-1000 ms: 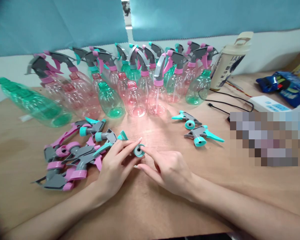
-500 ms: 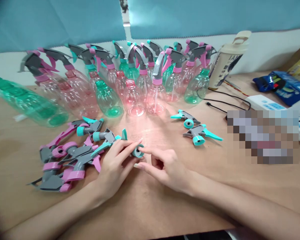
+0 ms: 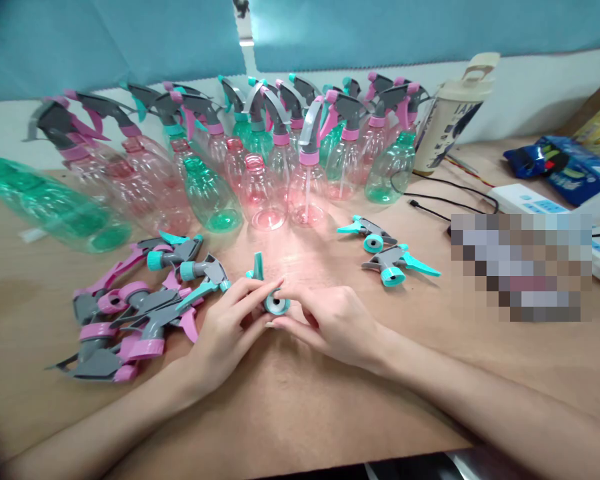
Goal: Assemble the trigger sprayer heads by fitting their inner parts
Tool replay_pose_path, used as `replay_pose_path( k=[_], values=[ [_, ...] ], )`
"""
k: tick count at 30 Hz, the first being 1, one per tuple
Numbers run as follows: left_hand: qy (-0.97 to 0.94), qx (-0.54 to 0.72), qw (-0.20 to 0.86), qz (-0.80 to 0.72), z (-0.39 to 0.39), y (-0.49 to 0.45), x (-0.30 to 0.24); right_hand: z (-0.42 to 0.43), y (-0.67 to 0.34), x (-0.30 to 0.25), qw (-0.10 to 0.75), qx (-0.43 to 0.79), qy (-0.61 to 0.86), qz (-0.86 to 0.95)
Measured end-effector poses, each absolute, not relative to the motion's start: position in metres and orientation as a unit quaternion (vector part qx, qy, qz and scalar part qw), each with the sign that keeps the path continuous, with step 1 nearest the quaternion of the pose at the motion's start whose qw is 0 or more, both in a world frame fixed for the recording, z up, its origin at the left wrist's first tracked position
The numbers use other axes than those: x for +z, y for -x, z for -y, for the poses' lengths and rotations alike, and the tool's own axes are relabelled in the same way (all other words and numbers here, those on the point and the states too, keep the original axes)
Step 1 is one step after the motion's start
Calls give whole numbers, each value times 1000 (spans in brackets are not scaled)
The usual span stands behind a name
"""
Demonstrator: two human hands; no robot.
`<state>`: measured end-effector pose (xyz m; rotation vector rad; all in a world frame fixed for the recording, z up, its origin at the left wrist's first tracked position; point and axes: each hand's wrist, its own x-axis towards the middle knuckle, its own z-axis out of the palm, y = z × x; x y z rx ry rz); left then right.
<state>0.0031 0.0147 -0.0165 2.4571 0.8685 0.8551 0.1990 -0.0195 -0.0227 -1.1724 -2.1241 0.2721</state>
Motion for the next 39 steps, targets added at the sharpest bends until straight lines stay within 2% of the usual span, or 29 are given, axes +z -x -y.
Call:
replay_pose_path(
  k=[5,14,22,29,39],
  values=[
    [-866,310,217,-326,-15,-4,-17,23,-197,-24,345,61,477,806],
    [-845,317,264,-341,-14,-6,-13,29,-190,-29,372,132,441,806],
    [-859,308,252,-323,-16,-5,-14,26,-193,-26,359,156,436,810],
    [-873,292,246,-305,-15,-5,-14,24,-190,-31,357,241,418,800],
    [-876,294,242,-296,-14,-5,-14,22,-193,-31,379,241,408,795]
  ],
)
